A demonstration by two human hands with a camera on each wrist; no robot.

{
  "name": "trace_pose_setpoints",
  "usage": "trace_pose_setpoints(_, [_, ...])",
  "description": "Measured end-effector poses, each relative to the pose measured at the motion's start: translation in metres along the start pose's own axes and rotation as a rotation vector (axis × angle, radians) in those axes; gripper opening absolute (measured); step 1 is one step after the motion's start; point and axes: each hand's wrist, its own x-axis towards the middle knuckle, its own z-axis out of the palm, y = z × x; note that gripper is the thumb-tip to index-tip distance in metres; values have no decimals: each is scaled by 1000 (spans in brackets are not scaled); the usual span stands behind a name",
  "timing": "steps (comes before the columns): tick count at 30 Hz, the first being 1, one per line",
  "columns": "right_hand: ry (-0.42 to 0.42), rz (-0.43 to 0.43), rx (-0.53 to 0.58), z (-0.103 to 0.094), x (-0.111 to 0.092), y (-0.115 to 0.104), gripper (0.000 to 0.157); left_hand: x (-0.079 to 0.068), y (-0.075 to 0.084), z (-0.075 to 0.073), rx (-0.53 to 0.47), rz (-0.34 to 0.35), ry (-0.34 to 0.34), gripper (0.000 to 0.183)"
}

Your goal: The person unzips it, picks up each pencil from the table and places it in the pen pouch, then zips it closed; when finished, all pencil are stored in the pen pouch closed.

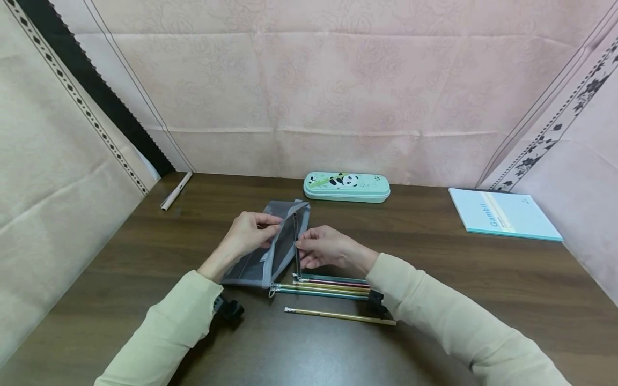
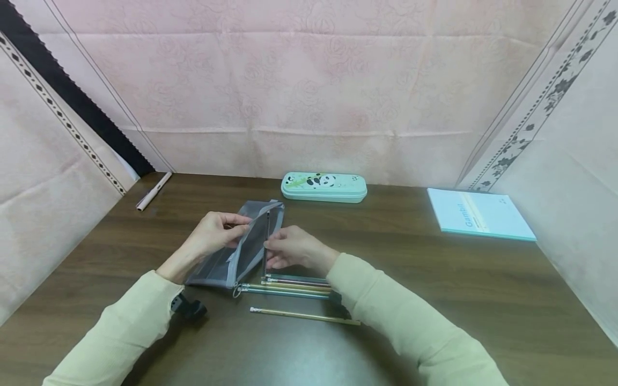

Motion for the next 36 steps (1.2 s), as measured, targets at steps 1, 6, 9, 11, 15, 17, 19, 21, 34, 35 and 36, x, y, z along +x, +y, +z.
trace_pose_setpoints(1, [5,-8,13,2,2,0,10,0,0,0,0,0,-1,27])
trace_pose_setpoints(6, [21,-34,71,10,7,-3,14,0,1,1,-10,1,-8,27])
trace_pose_setpoints(9, [21,-48,99,13,5,-5,25,1,1,1,-17,4,-13,27])
trace_pose_setpoints(11, [26,-61,93,13,2,-5,32,1,1,1,-18,7,-16,27])
trace_pose_setpoints(15, [65,-79,-19,3,-8,1,34,1,0,1,-9,5,-19,28])
trace_pose_setpoints(17, [76,-92,-112,-6,-15,6,32,0,0,1,-4,3,-21,28])
trace_pose_setpoints(19, [75,-104,-222,-17,-23,13,27,0,0,1,2,1,-23,28])
trace_pose_setpoints(21, [66,-111,-330,-28,-31,19,23,0,-1,0,7,1,-23,28])
trace_pose_setpoints(34, [-50,-176,-566,-53,-46,34,11,1,-2,0,10,8,-21,28])
trace_pose_setpoints(35, [-54,-184,-576,-53,-46,35,11,1,-2,0,10,7,-21,28])
trace_pose_setpoints(36, [-56,-191,-580,-52,-46,35,10,1,-2,0,11,5,-21,28])
